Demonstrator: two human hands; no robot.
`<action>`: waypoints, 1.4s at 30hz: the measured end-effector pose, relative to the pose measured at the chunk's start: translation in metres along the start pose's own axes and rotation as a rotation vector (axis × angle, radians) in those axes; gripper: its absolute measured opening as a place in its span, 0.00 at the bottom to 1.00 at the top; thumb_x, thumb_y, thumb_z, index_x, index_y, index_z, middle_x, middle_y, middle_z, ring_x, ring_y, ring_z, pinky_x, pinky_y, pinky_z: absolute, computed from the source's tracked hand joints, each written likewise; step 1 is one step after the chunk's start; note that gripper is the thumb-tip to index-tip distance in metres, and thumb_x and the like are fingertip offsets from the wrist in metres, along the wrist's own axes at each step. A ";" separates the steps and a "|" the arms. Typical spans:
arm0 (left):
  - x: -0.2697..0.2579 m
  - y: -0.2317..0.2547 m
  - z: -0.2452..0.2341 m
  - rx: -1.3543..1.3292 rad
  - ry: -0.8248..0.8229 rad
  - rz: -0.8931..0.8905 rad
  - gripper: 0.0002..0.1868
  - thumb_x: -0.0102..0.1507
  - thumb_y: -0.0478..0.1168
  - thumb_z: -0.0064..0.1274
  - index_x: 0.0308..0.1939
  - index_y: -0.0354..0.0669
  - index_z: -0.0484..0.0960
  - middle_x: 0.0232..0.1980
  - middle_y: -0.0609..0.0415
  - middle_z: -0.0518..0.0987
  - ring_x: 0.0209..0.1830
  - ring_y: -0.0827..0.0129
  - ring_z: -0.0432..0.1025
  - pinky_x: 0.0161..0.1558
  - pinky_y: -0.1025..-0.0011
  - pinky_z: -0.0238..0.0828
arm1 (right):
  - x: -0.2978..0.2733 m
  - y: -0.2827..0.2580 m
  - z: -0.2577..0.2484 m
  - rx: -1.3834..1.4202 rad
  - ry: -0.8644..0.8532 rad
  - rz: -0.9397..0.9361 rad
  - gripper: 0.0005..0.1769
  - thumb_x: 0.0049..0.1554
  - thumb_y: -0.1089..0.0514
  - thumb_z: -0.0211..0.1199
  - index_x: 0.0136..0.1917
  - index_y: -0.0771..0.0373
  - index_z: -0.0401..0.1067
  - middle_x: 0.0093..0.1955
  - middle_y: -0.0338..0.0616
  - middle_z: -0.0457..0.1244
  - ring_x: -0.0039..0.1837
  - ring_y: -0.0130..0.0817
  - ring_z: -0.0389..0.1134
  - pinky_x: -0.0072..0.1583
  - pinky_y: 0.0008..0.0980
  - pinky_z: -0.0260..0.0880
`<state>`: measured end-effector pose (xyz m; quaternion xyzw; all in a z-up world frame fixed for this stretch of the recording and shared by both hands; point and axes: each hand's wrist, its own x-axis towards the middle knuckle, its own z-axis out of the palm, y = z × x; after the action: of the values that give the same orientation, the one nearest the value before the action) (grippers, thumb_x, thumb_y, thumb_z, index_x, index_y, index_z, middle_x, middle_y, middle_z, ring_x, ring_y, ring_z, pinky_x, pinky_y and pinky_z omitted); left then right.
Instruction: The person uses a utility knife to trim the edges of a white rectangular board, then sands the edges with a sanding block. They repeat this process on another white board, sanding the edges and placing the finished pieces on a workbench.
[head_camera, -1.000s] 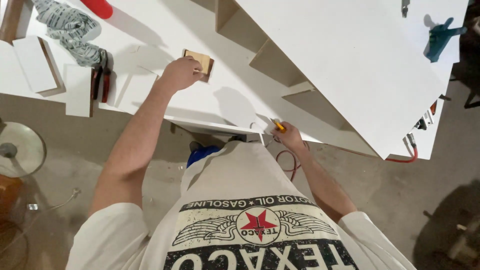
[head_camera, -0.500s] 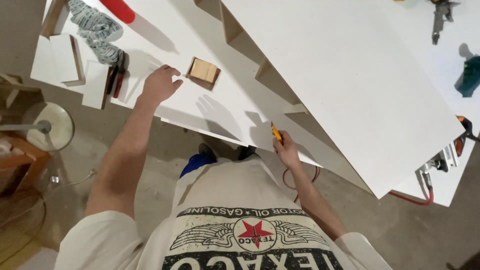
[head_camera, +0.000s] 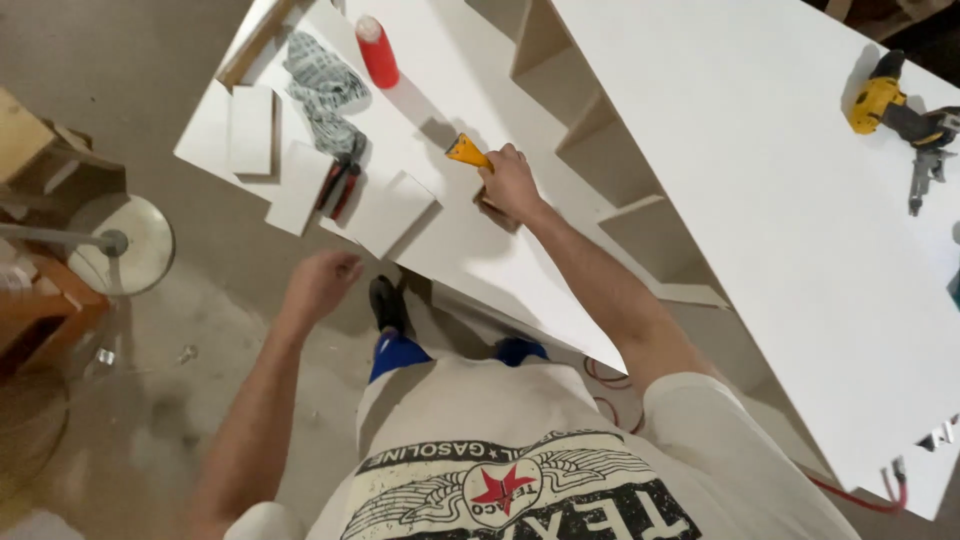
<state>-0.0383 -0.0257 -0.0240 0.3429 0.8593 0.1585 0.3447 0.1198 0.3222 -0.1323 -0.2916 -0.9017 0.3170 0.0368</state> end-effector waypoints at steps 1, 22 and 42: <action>0.004 -0.007 -0.007 0.009 -0.001 0.017 0.18 0.69 0.45 0.52 0.60 0.40 0.83 0.53 0.42 0.83 0.58 0.49 0.76 0.58 0.55 0.72 | 0.023 -0.001 0.015 0.000 0.017 0.008 0.20 0.67 0.51 0.55 0.63 0.68 0.71 0.54 0.51 0.57 0.61 0.50 0.62 0.67 0.42 0.61; 0.064 -0.092 -0.119 0.004 -0.435 0.396 0.18 0.69 0.46 0.52 0.59 0.41 0.82 0.50 0.41 0.85 0.54 0.45 0.78 0.53 0.49 0.76 | -0.046 -0.080 -0.036 -0.090 0.011 0.482 0.30 0.50 0.46 0.74 0.57 0.66 0.67 0.55 0.58 0.64 0.62 0.58 0.68 0.63 0.53 0.68; -0.110 0.021 -0.093 -0.613 -1.016 0.381 0.20 0.68 0.33 0.51 0.65 0.31 0.73 0.55 0.41 0.82 0.51 0.61 0.78 0.52 0.62 0.80 | -0.312 -0.373 0.068 0.242 0.907 0.041 0.27 0.53 0.46 0.76 0.62 0.55 0.73 0.73 0.45 0.62 0.70 0.47 0.64 0.70 0.48 0.62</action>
<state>-0.0349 -0.0904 0.1059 0.4082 0.4273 0.2735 0.7590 0.1732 -0.1214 0.0721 -0.4120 -0.7452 0.2609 0.4548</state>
